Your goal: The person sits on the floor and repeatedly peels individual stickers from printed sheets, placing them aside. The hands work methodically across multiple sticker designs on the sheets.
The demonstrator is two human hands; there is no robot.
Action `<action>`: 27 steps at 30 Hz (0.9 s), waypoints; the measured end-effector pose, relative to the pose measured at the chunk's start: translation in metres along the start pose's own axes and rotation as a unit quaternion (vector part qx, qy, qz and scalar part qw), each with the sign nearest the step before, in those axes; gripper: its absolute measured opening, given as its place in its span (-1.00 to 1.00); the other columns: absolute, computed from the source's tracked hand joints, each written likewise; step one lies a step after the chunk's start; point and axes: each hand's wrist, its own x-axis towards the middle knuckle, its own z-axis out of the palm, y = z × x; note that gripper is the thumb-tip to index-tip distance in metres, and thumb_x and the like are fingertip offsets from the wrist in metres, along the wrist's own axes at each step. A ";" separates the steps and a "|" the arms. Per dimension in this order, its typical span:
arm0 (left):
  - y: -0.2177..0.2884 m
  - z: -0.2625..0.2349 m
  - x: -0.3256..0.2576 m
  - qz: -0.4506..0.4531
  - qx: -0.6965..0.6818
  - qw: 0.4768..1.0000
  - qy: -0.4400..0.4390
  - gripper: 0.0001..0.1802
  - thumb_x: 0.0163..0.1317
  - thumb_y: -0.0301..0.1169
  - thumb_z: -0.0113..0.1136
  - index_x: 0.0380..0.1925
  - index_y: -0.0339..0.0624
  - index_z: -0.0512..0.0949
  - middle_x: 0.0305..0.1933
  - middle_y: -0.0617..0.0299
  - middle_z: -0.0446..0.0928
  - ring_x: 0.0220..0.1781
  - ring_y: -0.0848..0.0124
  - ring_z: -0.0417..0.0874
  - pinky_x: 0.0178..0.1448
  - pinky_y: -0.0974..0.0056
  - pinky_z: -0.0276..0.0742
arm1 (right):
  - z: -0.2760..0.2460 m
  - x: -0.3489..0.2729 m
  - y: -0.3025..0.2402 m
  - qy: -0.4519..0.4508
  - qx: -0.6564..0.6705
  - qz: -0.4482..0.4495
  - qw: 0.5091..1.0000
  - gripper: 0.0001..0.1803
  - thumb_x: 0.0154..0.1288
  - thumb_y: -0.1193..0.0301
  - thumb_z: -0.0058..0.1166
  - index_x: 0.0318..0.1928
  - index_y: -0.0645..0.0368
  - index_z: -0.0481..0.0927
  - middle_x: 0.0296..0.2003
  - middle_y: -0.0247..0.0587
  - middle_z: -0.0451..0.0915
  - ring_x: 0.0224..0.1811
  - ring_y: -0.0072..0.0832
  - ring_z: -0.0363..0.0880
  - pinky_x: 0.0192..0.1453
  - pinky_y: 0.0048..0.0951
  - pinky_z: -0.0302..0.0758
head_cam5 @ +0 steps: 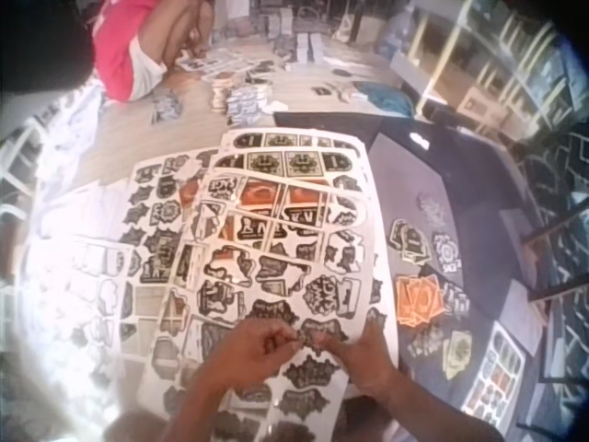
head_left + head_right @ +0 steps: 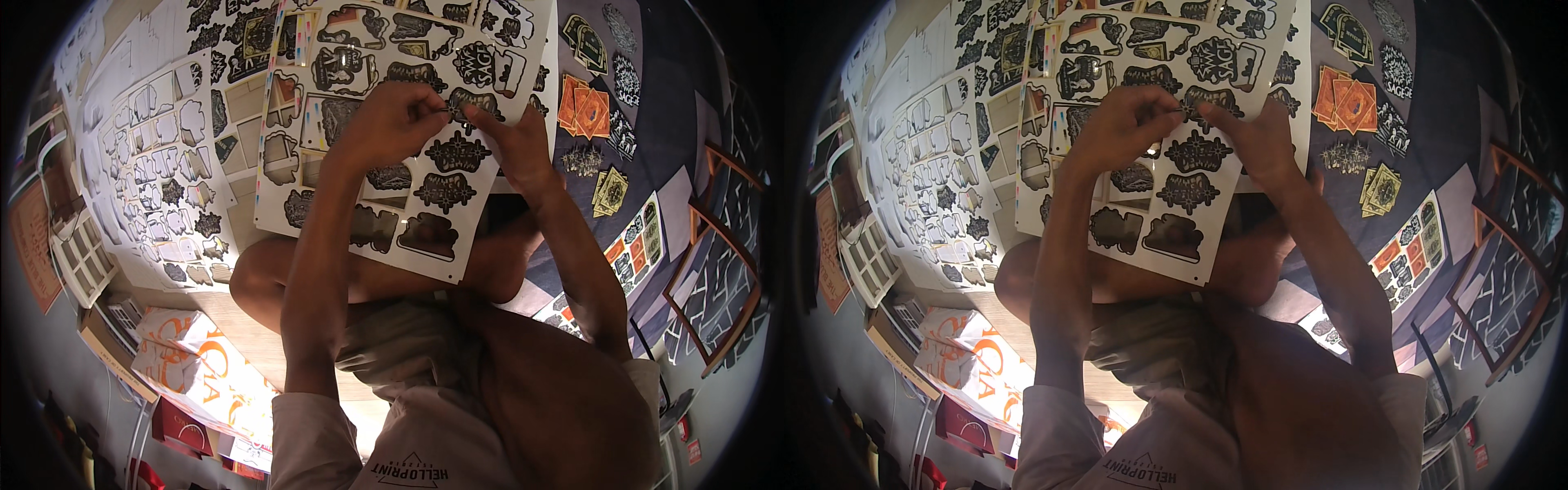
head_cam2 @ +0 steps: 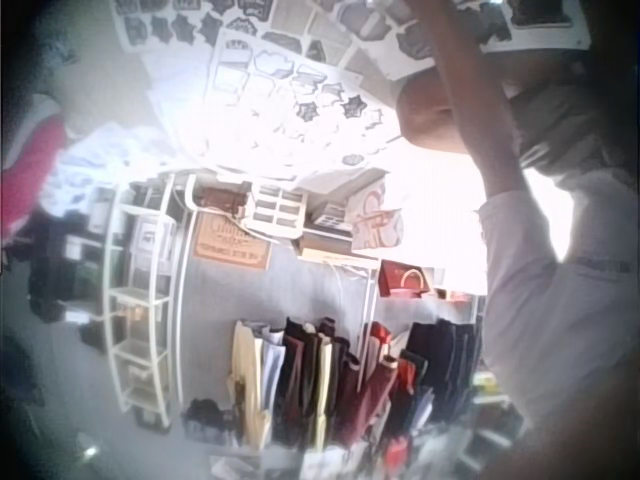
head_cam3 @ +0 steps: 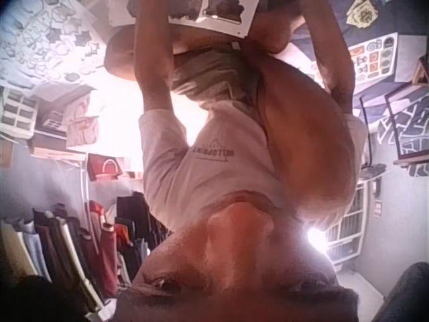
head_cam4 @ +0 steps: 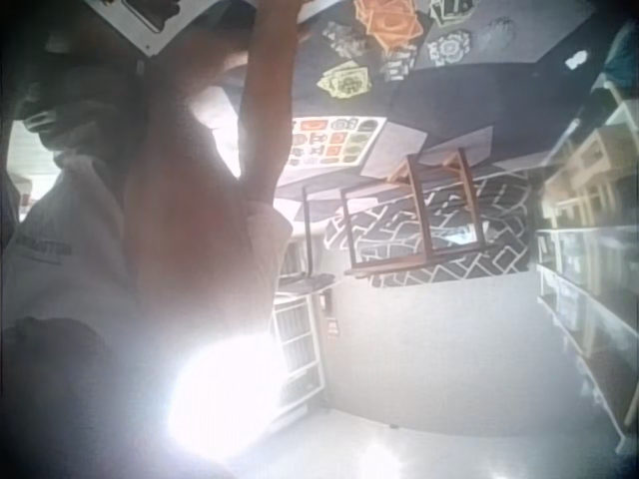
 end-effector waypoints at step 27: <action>0.002 0.024 -0.007 0.032 0.191 0.976 0.104 -0.80 0.30 -0.30 0.17 -0.21 -0.18 0.60 -0.38 0.03 0.68 -0.26 0.00 0.71 -0.12 -0.02 0.59 | 0.004 -0.007 -0.014 -0.017 -0.078 -0.014 0.997 -0.62 0.13 0.44 0.42 -0.03 0.31 0.67 -0.20 -0.17 0.75 -0.25 -0.53 0.71 -0.13 -0.47 0.65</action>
